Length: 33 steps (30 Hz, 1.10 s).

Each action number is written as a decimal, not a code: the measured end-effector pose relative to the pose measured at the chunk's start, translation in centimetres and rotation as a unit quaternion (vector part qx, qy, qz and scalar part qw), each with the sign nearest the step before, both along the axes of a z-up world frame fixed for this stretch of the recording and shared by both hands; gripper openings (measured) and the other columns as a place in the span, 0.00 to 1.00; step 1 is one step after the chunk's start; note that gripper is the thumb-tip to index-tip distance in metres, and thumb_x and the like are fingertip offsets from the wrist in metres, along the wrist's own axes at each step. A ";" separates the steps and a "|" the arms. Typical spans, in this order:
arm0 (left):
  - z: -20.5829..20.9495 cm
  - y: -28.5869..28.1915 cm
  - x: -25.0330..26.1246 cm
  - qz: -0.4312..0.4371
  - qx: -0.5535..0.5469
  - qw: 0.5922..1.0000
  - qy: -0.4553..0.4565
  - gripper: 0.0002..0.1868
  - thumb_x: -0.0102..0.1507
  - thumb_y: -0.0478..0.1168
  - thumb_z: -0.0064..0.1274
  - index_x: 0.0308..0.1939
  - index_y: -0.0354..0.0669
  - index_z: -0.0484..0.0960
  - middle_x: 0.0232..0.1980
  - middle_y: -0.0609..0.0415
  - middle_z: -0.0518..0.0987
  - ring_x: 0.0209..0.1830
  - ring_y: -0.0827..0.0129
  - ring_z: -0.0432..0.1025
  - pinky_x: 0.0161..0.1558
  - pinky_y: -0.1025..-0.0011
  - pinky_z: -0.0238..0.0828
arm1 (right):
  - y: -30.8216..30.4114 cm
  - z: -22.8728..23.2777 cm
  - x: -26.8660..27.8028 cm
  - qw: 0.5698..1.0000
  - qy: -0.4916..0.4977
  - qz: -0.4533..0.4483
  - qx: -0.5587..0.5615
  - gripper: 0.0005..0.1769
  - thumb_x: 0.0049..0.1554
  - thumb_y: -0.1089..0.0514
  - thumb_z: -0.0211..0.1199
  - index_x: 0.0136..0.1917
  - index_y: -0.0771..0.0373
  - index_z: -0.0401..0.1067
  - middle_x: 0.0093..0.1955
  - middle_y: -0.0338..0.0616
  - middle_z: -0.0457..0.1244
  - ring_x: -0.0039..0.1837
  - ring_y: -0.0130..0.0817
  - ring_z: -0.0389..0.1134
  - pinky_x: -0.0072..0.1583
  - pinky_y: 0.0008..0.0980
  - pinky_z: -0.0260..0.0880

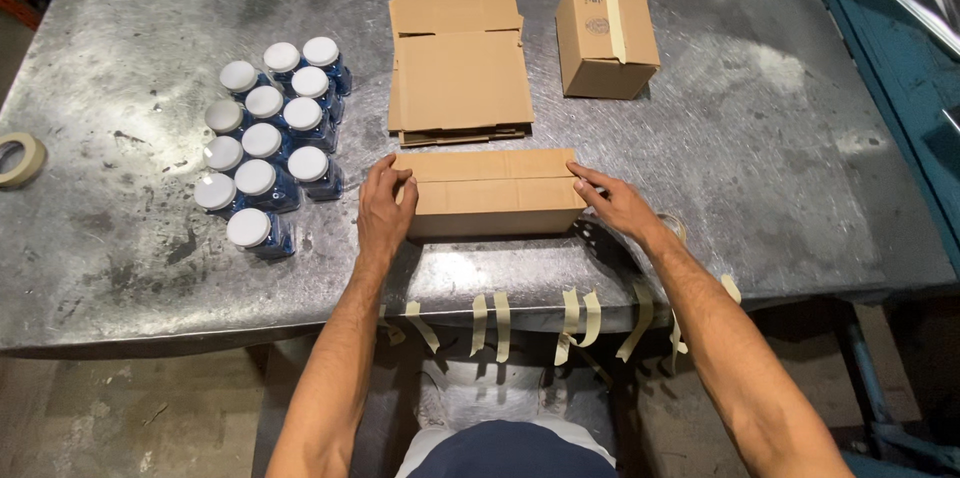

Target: The person assembles flat cardboard boxes, places a single blue bottle with a white cap into each, closes the flaps, and seals the boxes with strips of packing tape. The process is repeated for multiple boxes on a metal workbench.

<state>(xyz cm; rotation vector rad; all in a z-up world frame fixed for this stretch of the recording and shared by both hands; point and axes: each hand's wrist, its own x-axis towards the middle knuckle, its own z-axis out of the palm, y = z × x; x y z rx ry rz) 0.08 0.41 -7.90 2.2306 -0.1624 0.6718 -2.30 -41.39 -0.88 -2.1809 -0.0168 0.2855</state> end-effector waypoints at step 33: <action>-1.8 4.1 7.1 -0.038 -0.076 0.944 0.317 0.27 0.59 0.50 0.76 0.62 0.79 0.88 0.68 0.72 0.83 0.63 0.60 0.81 0.65 0.63 0.78 | 1.3 -2.0 -0.9 0.992 -0.119 -0.033 -0.014 0.20 0.75 0.44 0.60 0.77 0.47 0.76 0.69 0.58 0.70 0.70 0.59 0.71 0.65 0.54 0.75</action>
